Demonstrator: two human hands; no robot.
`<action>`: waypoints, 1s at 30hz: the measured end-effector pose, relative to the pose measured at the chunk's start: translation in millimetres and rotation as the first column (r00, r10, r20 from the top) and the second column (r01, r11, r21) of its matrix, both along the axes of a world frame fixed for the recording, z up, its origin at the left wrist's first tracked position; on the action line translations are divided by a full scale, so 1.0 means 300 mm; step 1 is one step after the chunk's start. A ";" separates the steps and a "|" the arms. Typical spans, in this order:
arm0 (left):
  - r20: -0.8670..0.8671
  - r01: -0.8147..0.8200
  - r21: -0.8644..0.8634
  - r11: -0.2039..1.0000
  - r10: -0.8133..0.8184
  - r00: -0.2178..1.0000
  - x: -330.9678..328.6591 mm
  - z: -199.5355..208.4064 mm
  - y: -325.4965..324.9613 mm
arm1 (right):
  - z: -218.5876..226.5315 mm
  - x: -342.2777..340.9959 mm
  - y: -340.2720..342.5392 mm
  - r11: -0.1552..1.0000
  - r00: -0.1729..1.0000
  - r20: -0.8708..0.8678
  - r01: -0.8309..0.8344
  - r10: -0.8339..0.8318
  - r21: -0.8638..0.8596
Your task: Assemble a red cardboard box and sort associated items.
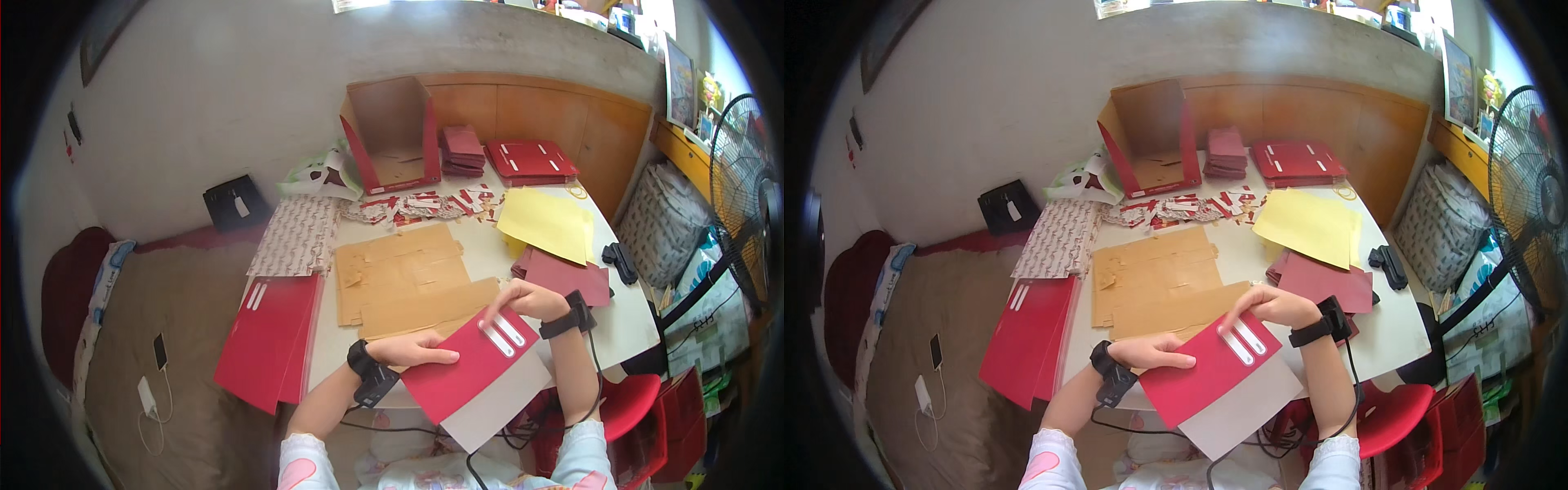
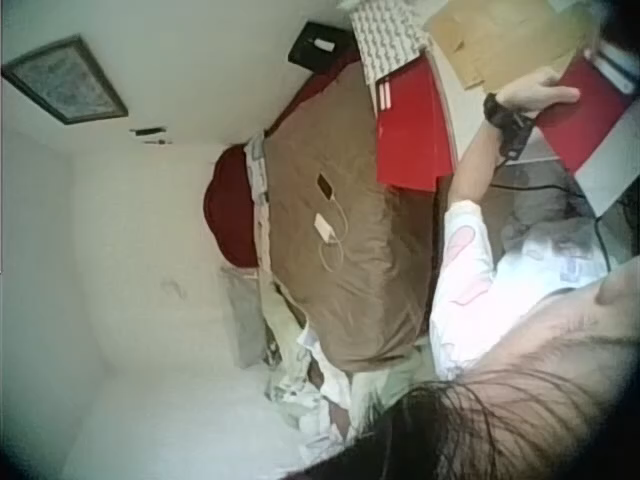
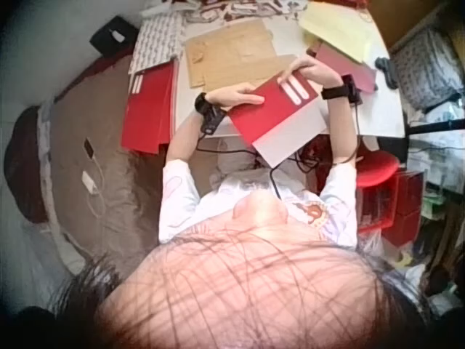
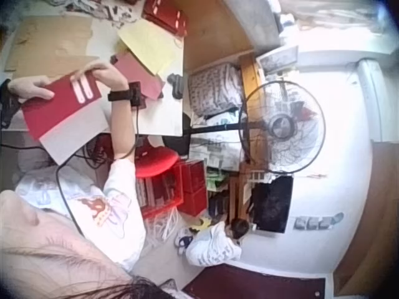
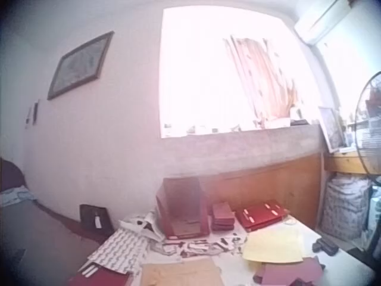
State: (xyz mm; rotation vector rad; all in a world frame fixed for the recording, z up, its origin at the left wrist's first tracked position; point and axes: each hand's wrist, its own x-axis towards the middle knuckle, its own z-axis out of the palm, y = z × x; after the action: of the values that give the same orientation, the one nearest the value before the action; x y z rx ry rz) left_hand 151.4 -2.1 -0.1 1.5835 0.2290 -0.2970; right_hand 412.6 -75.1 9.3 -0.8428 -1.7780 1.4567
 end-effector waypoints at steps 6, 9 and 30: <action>0.079 -0.120 -0.110 0.987 0.129 0.988 0.005 -0.029 0.008 | -0.026 0.028 -0.001 0.923 0.967 -0.115 0.178 -0.228 -0.340; 0.030 -0.139 -0.116 0.983 0.144 0.989 -0.001 -0.038 0.007 | -0.006 -0.053 0.001 0.889 0.878 0.287 0.435 -0.383 -0.145; 0.064 0.026 0.322 0.946 -0.050 0.997 0.165 0.042 0.099 | -0.049 -0.073 0.009 0.967 0.965 0.080 0.244 -0.249 0.074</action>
State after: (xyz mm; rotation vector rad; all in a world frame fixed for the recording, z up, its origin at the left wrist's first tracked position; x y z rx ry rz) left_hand 201.1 27.6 12.4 1.9202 0.1982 -0.2400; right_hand 390.8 -72.5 -5.4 -1.0683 -1.7039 1.2121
